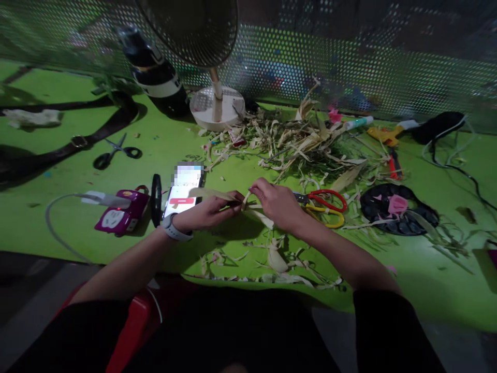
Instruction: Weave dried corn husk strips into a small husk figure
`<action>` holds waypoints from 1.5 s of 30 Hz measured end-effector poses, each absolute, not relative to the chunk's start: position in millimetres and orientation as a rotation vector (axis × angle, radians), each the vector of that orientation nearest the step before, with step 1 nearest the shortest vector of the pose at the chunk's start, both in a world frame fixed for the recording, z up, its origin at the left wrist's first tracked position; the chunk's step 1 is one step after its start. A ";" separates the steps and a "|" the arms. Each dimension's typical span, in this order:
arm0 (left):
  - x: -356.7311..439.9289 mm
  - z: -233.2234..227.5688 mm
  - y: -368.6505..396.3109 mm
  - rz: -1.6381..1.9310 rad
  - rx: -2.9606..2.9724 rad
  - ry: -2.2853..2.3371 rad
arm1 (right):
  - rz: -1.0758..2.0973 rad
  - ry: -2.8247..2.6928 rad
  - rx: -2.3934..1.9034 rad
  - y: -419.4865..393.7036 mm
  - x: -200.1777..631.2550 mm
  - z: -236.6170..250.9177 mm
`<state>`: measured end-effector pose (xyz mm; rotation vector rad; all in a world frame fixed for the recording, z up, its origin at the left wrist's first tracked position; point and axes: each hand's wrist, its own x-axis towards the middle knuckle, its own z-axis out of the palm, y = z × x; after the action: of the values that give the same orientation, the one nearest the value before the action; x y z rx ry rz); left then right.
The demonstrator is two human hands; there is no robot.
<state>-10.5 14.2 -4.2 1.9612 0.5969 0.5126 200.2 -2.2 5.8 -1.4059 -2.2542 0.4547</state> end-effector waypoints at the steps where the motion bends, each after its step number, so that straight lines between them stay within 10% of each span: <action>1: -10.0 -4.5 13.7 0.536 1.887 0.601 | 0.448 -2.208 -1.443 -2.7 198.5 3.1; 26: 6.4 -24.5 6.9 0.735 0.911 0.745 | 0.957 -1.543 -1.341 -7.4 181.8 -22.0; 45: 1.7 -29.2 13.0 0.848 1.250 0.774 | 1.270 -1.382 -1.370 -10.8 176.2 -17.3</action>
<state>1.7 13.0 -29.2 1.2497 0.7736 0.8478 176.2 -10.8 -17.3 -1.3698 -1.3822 1.2699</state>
